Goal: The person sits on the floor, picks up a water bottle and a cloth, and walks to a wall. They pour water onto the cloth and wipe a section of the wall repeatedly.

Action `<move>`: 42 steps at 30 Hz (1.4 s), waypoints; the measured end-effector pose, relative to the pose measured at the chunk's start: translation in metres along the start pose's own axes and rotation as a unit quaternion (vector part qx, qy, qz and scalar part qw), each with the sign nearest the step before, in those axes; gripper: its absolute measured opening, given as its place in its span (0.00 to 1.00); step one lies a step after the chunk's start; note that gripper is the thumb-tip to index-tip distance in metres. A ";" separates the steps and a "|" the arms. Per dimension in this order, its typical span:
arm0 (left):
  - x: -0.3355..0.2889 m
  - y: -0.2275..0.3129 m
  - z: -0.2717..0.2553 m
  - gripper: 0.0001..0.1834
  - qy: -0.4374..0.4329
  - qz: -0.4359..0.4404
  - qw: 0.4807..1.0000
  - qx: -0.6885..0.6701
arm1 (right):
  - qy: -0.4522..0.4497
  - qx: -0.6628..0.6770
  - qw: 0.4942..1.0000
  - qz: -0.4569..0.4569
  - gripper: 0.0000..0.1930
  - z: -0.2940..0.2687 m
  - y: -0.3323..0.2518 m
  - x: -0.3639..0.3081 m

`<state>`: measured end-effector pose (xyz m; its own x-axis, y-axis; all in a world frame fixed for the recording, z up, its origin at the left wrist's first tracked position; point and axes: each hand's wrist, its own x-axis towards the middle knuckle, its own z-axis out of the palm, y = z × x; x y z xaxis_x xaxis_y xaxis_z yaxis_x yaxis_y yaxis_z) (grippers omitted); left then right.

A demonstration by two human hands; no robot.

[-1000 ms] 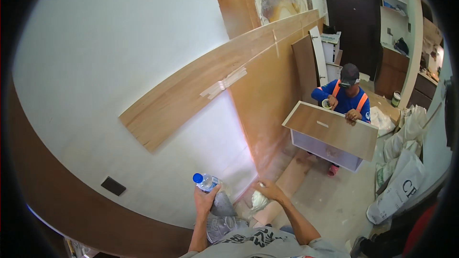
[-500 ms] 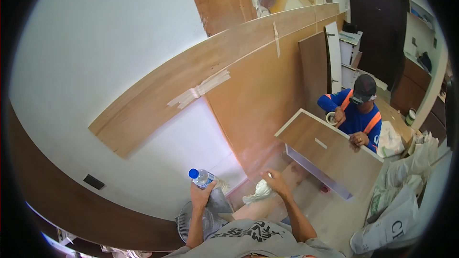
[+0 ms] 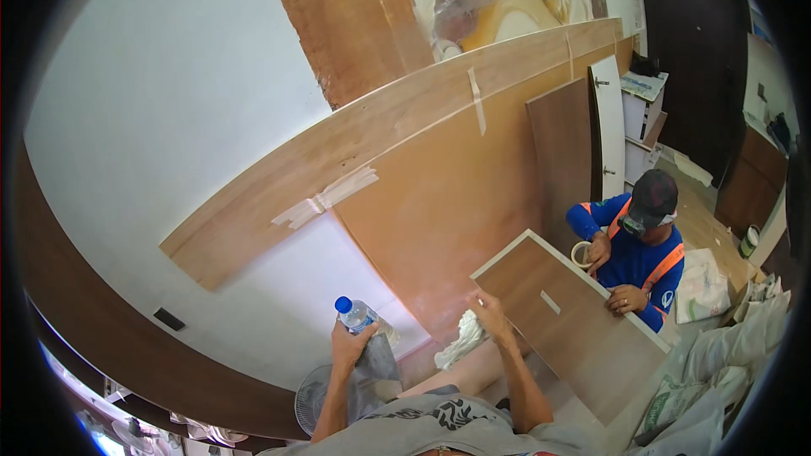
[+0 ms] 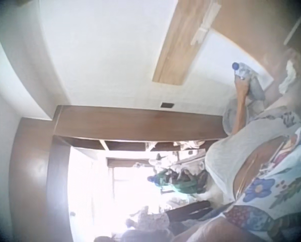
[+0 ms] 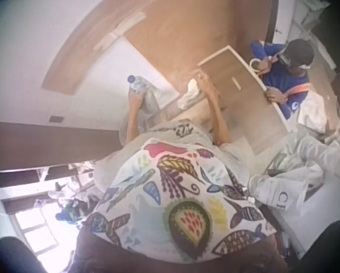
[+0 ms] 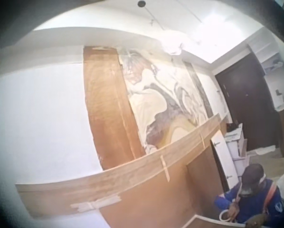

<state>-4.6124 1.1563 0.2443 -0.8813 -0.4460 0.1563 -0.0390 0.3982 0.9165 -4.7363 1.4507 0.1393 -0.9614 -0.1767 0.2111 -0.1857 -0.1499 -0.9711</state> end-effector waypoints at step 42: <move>0.119 -0.045 -0.019 0.31 0.170 -0.052 0.984 -0.002 | -0.061 -0.128 0.895 -0.422 0.30 0.232 -0.393 0.428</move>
<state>-4.7069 1.0703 0.2287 -0.6636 -0.7274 0.1748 -0.1187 0.3330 0.9354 -5.0272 1.2082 0.6372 -0.4293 -0.2129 0.8777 -0.8917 -0.0544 -0.4494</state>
